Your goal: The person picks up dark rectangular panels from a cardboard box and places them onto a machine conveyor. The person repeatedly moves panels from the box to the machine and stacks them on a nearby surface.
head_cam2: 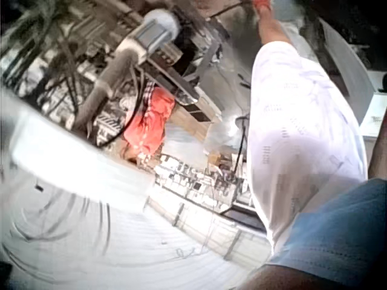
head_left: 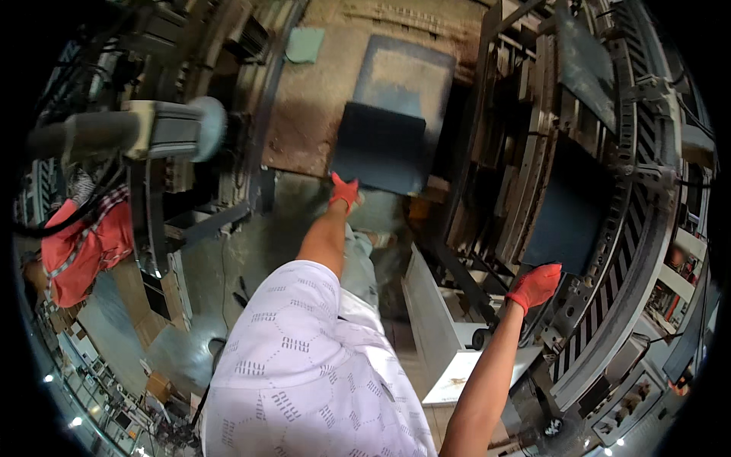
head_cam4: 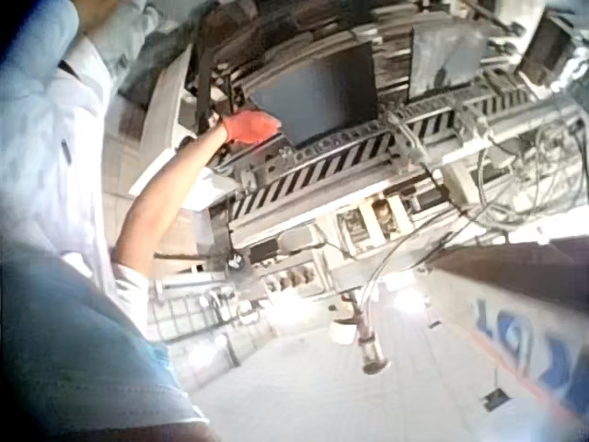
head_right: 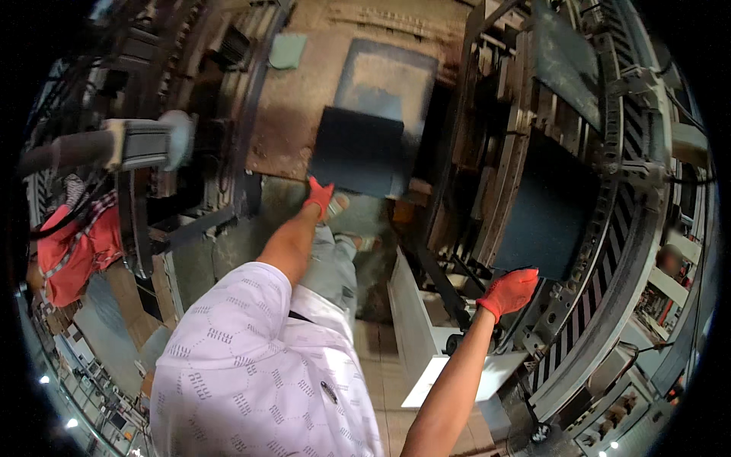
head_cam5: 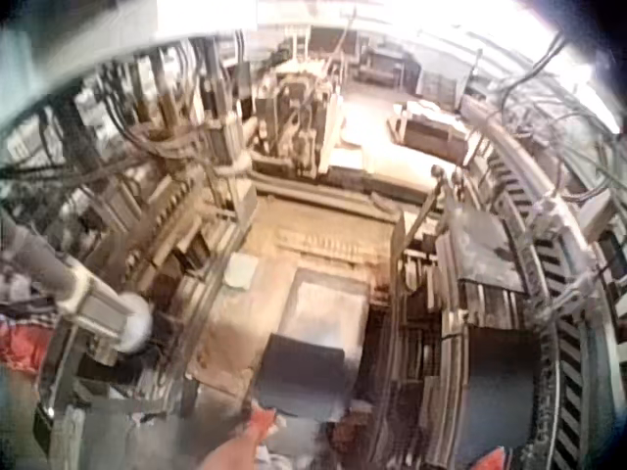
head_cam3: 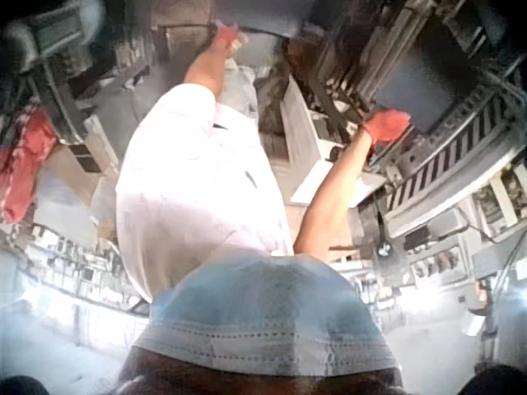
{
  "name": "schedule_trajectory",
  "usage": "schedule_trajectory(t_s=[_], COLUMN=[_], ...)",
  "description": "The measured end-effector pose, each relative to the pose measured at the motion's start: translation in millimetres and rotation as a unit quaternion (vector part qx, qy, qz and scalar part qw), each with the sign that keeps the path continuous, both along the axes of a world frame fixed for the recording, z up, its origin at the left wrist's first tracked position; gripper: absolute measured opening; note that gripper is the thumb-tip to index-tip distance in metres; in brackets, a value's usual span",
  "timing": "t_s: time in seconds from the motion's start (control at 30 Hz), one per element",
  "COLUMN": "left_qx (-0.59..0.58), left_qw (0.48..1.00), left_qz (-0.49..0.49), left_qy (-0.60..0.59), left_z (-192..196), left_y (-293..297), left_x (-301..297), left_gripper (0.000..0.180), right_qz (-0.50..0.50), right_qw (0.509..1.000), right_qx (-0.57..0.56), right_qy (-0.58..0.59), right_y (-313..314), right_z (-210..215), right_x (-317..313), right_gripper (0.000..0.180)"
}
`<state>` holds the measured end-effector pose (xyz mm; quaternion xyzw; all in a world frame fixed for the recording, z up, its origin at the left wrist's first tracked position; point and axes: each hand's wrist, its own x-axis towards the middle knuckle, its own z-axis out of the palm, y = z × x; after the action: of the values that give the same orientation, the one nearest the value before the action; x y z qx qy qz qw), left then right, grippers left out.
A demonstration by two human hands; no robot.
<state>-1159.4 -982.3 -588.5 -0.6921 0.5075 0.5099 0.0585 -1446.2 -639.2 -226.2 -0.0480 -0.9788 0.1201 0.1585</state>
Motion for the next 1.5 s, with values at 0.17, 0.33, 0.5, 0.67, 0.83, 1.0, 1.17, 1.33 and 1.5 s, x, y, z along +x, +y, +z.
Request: schedule_trajectory(t_s=[0.17, 0.33, 0.5, 0.67, 0.83, 1.0, 1.17, 1.33, 1.5], left_qx=[-0.130, -0.181, 0.039, 0.008, 0.109, 0.103, 0.091, 0.024, 0.032], left_qw=[0.979, 0.964, 0.996, 0.955, 0.967, 0.944, 0.926, 0.931, 0.949], left_qz=[0.133, 0.180, 0.062, 0.194, 0.165, 0.191, 0.117, 0.019, -0.012], left_qy=[0.083, 0.075, 0.054, 0.226, 0.163, 0.247, 0.347, 0.363, 0.312], left_z=[-39.8, -43.1, -58.2, -78.9, -7.9, 16.2, 107.0, 141.2, 250.5], left_y=[-18.4, -9.0, 13.6, 37.7, 9.5, -3.1, -27.9, -65.5, -76.5], left_x=[-10.0, -12.3, 6.9, -15.8, -30.4, 0.3, 25.9, 77.1, 82.4], left_gripper=[0.096, 0.076, 0.057, 0.059, 0.063, 0.055, 0.054, 0.053, 0.048], right_qz=[0.052, 0.059, 0.020, 0.109, 0.056, 0.142, -0.001, 0.018, -0.186], right_qw=[0.998, 0.997, 1.000, 0.988, 0.996, 0.956, 1.000, 0.974, 0.727], right_qx=[-0.021, 0.035, 0.018, 0.097, 0.065, 0.234, 0.020, -0.162, -0.659], right_qy=[0.027, 0.034, -0.003, 0.050, 0.007, 0.100, 0.000, 0.160, 0.052], right_y=[-1.4, 14.4, 5.0, 32.6, 34.2, 30.1, -10.0, -60.3, -80.5], right_z=[4.0, -8.4, -0.6, -8.2, -16.8, -18.5, 2.3, 40.3, -13.9], right_x=[-7.5, -15.0, -6.8, -18.7, -14.3, -12.1, -2.5, 50.4, 65.8], right_gripper=[0.053, 0.054, 0.053, 0.041, 0.041, 0.033, 0.041, 0.042, 0.053])
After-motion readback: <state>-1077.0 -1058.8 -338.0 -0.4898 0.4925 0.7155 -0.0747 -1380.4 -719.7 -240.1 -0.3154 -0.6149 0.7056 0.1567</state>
